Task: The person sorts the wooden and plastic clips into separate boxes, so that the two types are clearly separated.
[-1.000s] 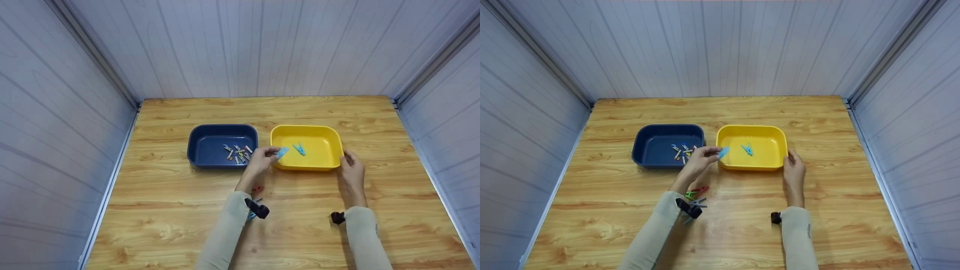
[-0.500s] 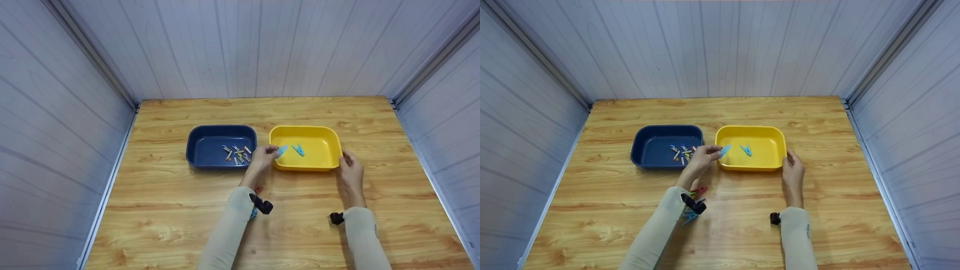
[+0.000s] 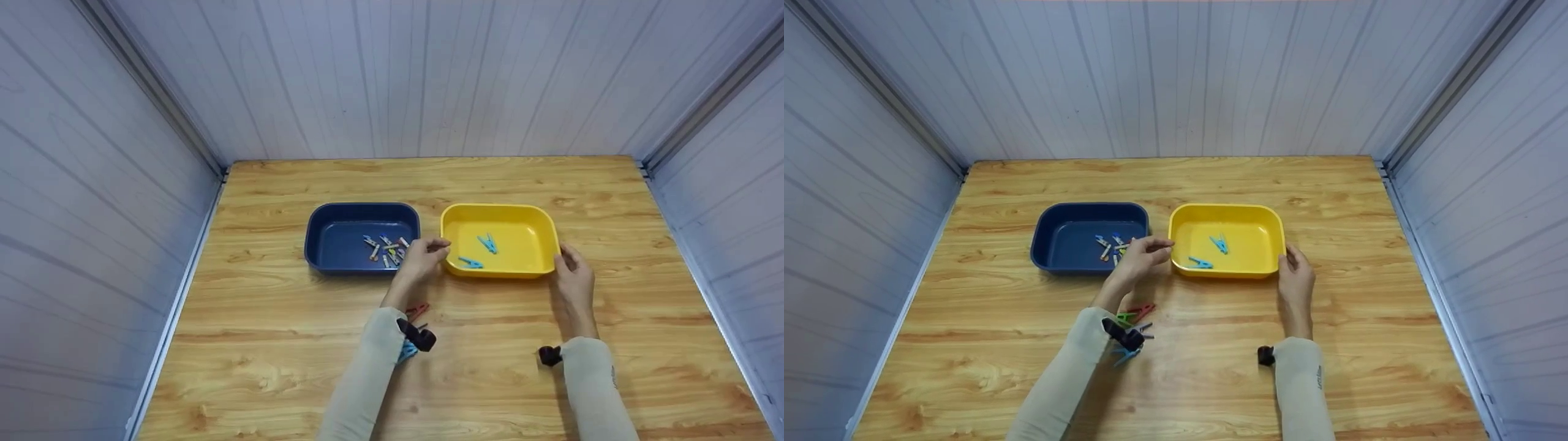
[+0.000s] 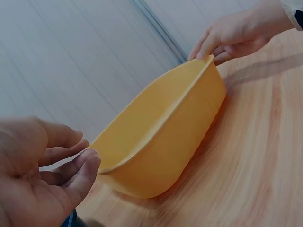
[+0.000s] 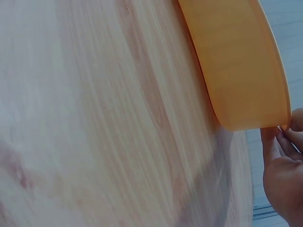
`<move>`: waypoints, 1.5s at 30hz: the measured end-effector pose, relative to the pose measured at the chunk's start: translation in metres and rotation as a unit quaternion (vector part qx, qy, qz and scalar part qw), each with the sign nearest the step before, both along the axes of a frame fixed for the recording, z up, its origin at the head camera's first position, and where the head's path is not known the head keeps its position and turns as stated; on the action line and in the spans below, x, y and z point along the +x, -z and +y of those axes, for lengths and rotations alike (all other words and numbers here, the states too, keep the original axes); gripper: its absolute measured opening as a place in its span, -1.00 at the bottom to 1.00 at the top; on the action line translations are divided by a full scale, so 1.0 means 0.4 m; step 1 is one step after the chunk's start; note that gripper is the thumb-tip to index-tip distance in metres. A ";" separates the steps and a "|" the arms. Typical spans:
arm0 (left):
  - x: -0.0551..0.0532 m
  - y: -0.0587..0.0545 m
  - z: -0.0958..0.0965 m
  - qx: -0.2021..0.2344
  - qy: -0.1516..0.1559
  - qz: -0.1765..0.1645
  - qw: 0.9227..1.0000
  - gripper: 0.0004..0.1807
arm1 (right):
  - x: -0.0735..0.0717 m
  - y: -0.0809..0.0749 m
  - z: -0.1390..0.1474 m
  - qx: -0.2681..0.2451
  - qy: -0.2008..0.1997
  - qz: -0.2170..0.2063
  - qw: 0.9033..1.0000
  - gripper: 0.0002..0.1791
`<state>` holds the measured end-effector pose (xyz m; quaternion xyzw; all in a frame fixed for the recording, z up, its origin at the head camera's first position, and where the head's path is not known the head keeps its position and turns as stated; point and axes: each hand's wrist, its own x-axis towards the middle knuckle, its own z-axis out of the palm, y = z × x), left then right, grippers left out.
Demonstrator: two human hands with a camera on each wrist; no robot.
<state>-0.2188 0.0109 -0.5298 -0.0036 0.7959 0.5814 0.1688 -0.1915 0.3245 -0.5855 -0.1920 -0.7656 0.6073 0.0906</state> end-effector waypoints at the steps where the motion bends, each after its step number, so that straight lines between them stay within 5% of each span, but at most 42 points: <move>1: 0.002 0.002 -0.003 0.006 -0.001 -0.006 1.000 -0.73 | -0.001 0.001 0.000 -0.003 -0.002 -0.001 1.000 -0.52; 11: 0.028 -0.011 -0.023 0.032 0.004 -0.018 0.999 -0.75 | 0.000 -0.005 0.002 -0.010 -0.001 -0.007 1.000 -0.52; 23: 0.069 -0.007 -0.051 -0.067 0.072 0.094 0.991 -0.77 | 0.004 -0.009 0.003 0.027 -0.009 0.000 1.000 -0.51; 34: 0.115 0.054 -0.102 -0.131 0.163 0.073 0.975 -0.73 | 0.001 -0.006 0.000 0.003 -0.004 0.007 1.000 -0.53; 45: 0.150 0.099 -0.115 -0.158 0.166 0.060 0.972 -0.81 | 0.005 -0.009 0.000 -0.005 -0.010 -0.019 1.000 -0.49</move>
